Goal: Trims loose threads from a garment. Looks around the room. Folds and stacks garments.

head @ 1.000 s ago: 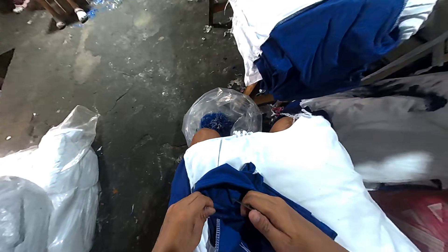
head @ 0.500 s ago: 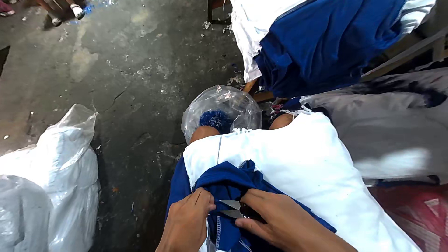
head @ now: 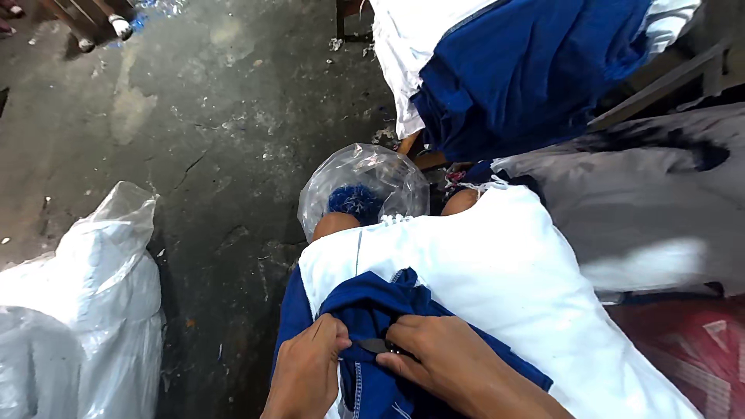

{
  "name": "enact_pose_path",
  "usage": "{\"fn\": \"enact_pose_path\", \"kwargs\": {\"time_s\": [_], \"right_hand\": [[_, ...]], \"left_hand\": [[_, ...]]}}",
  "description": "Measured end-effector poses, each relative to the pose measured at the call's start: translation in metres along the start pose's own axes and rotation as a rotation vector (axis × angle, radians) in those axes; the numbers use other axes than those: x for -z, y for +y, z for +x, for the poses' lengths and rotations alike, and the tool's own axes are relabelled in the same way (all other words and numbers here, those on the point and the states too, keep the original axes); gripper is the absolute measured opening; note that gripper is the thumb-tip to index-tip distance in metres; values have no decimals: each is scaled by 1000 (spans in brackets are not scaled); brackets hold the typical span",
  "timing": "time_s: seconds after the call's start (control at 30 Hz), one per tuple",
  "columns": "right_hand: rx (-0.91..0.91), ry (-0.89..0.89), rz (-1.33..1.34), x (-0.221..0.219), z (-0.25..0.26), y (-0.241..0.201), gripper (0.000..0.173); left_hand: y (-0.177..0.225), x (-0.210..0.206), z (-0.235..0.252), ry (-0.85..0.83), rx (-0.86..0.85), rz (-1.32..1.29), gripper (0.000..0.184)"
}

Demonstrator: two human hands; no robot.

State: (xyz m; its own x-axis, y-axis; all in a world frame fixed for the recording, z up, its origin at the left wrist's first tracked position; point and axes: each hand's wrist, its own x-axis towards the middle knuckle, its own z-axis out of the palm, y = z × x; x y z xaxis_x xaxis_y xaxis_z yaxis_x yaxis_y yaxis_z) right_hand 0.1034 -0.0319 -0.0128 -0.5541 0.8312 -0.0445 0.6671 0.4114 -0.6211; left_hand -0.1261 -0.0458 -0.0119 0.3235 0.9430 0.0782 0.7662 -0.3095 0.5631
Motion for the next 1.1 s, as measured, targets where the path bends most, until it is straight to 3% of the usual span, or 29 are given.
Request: {"fn": "enact_pose_path", "kwargs": {"time_s": [0.13, 0.27, 0.4, 0.63, 0.8, 0.93, 1.03, 1.1], "right_hand": [[-60, -133, 119, 9, 0, 0, 49], [-16, -46, 49, 0, 3, -2, 44], [-39, -97, 83, 4, 4, 0, 46], [-101, -232, 377, 16, -5, 16, 53], [-95, -264, 418, 20, -2, 19, 49], [-106, -258, 465, 24, -2, 18, 48], [-113, -253, 488, 24, -2, 18, 48], [-99, -257, 499, 23, -1, 18, 45]], "left_hand": [[0, 2, 1, -11, 28, -54, 29], [-1, 0, 2, -6, 51, -58, 28], [-3, 4, 6, -22, 120, -220, 35], [-1, 19, 61, -65, 434, -1113, 15], [-10, -3, 155, -18, 634, -1526, 29], [-13, -25, 221, 45, 822, -1452, 25], [-21, -33, 246, -123, 868, -1267, 50], [-28, -35, 252, -169, 866, -1148, 46]]}}
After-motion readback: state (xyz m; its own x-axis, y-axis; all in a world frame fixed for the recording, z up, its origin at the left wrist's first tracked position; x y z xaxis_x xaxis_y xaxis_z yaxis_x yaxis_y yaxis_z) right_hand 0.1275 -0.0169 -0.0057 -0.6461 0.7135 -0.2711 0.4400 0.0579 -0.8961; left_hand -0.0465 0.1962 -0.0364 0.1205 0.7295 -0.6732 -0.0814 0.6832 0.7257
